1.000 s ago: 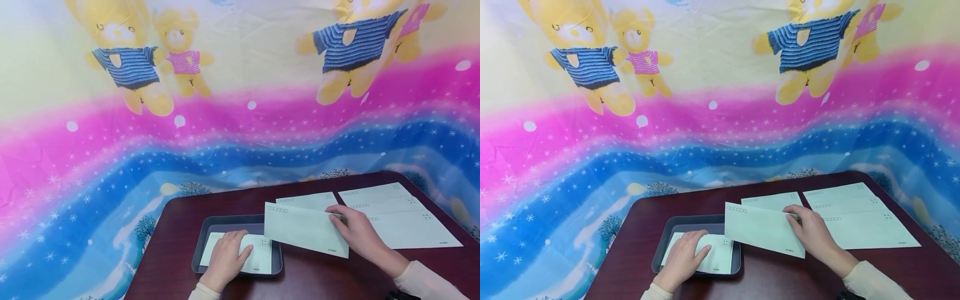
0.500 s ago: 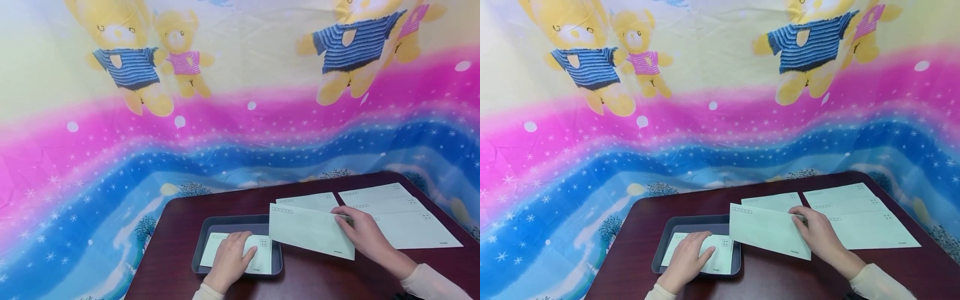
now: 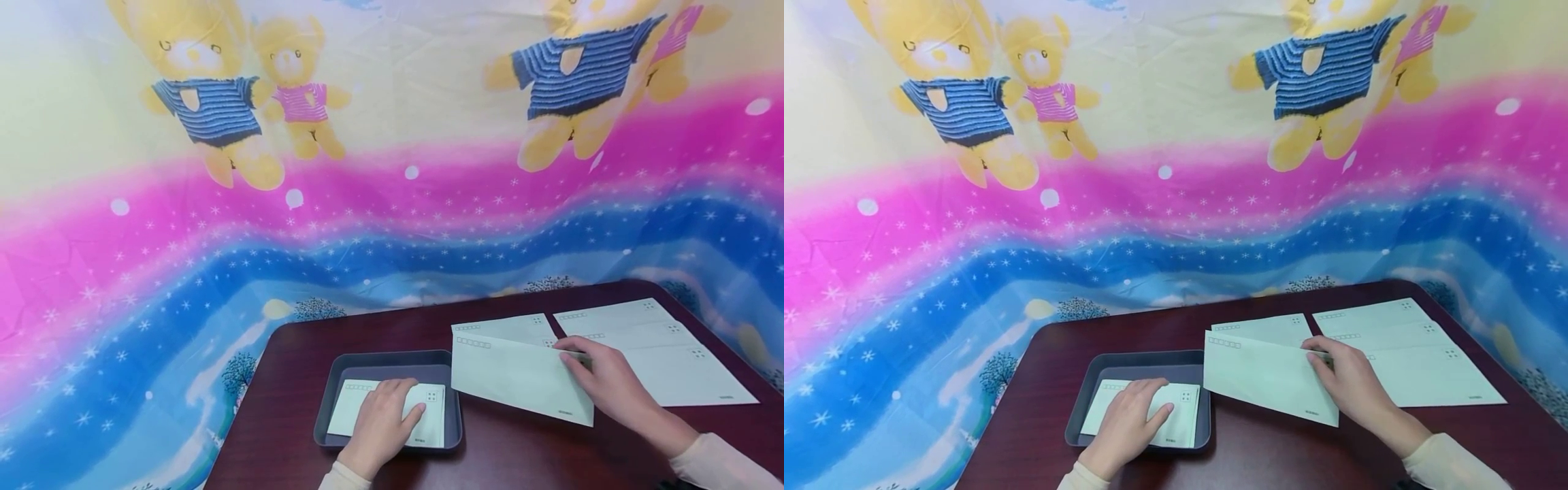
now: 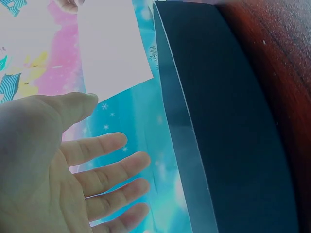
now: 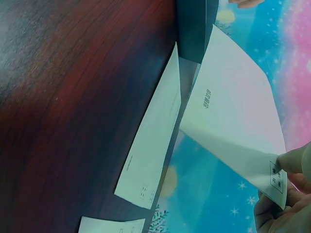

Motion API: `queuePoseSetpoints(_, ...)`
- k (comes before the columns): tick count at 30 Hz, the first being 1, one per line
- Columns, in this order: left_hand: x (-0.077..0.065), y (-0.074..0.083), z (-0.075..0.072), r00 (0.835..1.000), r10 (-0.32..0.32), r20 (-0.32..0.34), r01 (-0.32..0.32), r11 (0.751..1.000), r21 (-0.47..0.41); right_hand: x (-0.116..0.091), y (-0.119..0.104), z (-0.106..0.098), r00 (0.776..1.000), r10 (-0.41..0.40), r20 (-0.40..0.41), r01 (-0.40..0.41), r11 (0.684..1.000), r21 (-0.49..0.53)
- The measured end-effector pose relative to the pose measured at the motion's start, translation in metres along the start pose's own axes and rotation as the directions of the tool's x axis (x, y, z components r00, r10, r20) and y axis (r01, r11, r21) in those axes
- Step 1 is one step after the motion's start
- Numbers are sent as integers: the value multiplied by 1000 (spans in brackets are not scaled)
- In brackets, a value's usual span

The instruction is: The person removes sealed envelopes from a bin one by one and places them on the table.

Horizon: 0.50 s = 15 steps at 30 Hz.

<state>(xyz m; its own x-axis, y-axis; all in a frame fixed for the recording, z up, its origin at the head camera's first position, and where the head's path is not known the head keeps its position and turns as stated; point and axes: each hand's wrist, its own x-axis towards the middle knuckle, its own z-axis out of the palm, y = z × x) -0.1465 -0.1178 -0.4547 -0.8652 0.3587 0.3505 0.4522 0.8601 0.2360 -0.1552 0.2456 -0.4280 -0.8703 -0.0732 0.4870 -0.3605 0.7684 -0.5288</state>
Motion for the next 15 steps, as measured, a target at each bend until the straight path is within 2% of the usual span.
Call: queuePoseSetpoints(15, 4, 7, 5, 999, 48, -3, -48, 999, 3, -4, 15, -4, 1000, 6, 26, -5, 1000, -29)
